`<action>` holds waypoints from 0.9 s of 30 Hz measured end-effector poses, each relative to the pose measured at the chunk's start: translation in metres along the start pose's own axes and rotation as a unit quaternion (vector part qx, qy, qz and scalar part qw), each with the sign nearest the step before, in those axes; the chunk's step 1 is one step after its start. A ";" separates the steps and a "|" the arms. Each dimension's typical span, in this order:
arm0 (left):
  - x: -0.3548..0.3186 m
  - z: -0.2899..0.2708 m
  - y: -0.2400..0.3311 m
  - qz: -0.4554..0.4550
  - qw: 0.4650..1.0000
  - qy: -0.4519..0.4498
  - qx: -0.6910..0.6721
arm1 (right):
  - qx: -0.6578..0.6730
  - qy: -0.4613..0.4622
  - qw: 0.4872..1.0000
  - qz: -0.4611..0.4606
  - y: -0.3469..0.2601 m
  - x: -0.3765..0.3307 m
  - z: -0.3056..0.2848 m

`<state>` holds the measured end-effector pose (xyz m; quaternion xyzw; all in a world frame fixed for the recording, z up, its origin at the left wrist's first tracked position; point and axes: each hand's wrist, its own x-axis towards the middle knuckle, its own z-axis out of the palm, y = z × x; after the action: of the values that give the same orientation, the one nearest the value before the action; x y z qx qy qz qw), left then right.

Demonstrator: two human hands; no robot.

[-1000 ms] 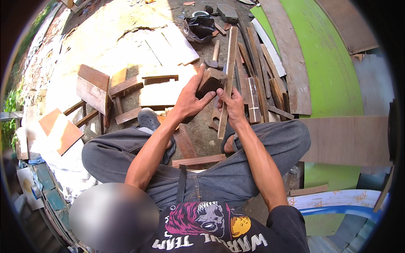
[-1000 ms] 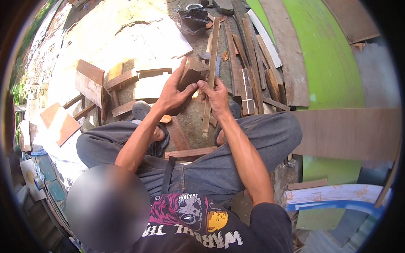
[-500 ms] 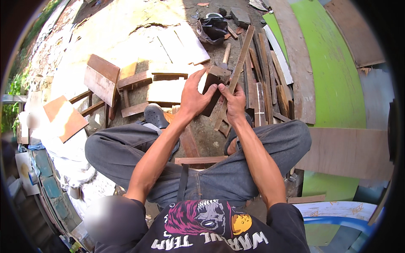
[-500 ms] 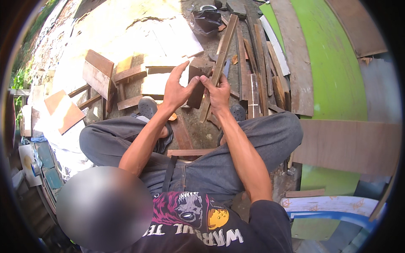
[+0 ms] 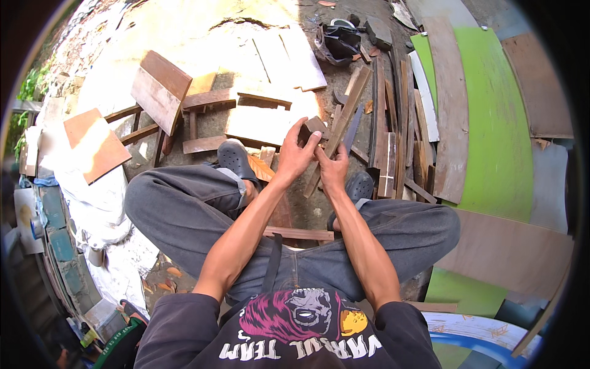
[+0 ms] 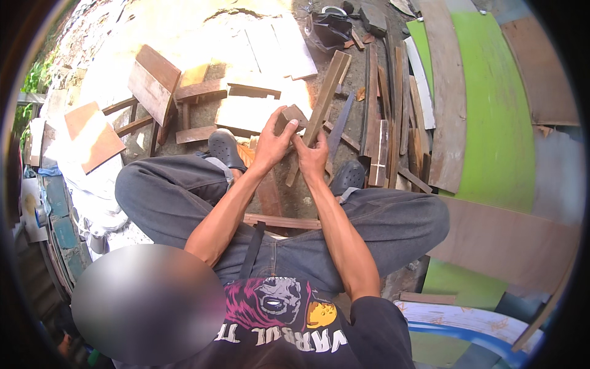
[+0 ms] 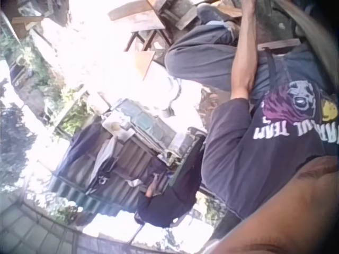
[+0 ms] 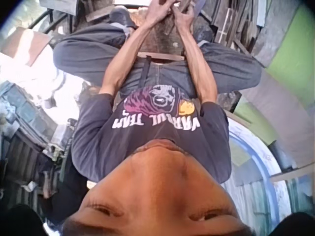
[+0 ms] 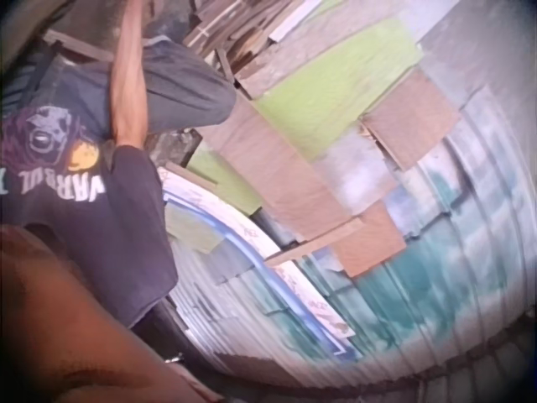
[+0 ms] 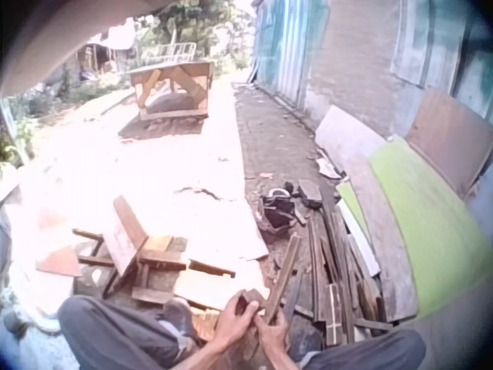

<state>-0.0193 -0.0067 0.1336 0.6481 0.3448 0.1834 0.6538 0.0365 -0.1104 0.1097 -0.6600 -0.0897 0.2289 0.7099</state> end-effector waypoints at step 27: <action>-0.046 0.004 -0.019 -0.165 0.937 0.014 -0.307 | -0.091 -0.086 0.976 0.176 -0.044 -0.036 -0.037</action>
<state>-0.0523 -0.0434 0.1250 0.3468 0.3829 0.1792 0.8373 0.0297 -0.1604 0.1550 -0.7054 -0.0536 0.3968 0.5849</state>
